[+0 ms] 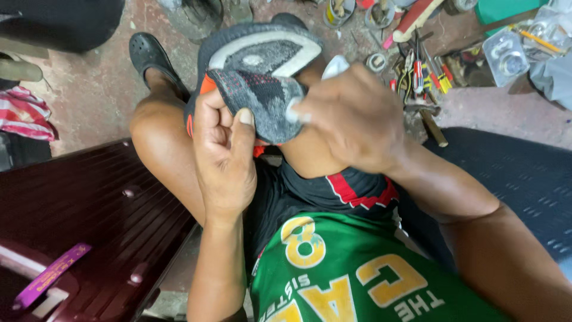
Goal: The person cleans a black and orange sneaker by hand. They wipe the sole and upper with a white cloth, then use a small brush to scrub the sole and edges. The person repeatedly wipes and scrubs the shoe throughout the clip.
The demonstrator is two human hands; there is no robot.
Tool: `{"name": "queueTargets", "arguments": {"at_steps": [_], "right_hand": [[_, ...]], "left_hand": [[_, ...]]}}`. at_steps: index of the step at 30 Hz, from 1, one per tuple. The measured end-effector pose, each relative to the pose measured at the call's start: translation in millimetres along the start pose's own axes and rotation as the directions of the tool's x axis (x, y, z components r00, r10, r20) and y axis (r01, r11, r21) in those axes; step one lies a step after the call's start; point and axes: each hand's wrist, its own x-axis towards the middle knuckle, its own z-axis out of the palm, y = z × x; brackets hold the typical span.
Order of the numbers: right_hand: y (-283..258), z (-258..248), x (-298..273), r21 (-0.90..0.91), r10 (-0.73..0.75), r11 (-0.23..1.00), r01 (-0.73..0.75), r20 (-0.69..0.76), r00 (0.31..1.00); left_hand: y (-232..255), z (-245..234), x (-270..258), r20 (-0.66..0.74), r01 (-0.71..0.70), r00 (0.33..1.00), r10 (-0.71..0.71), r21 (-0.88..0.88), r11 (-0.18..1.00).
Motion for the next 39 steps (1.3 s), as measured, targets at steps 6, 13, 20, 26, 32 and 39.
{"name": "queueTargets", "arguments": {"at_steps": [6, 13, 20, 26, 32, 39], "right_hand": [[4.4, 2.4, -1.9, -0.106, 0.031, 0.994, -0.022, 0.079, 0.996], [1.0, 3.4, -0.3, -0.084, -0.040, 0.995, 0.049, 0.114, 0.993], [11.9, -10.9, -12.5, -0.067, 0.054, 0.996, -0.050, 0.061, 0.997], [-10.5, 12.3, -7.4, -0.024, 0.039, 0.999, -0.037, 0.090, 0.995], [-17.4, -10.4, -31.2, 0.190, 0.045, 0.981, -0.037, -0.038, 0.998], [48.6, -2.2, -68.2, 0.896, 0.648, 0.366, -0.253, -0.050, 0.760]], "left_hand": [[-5.3, -1.6, -0.6, 0.004, -0.065, 0.998, 0.065, 0.066, 0.996], [-11.1, -2.9, 0.6, 0.018, -0.102, 0.995, 0.101, 0.110, 0.989], [-8.6, -3.4, 0.8, 0.009, -0.091, 0.996, 0.091, 0.064, 0.994], [-10.6, -1.6, -2.0, 0.002, -0.138, 0.990, 0.139, 0.112, 0.984], [-2.0, -0.5, 0.7, -0.077, -0.020, 0.996, 0.033, 0.162, 0.987], [34.8, -8.5, -9.0, -0.060, -0.028, 0.998, 0.029, 0.028, 0.999]]}}
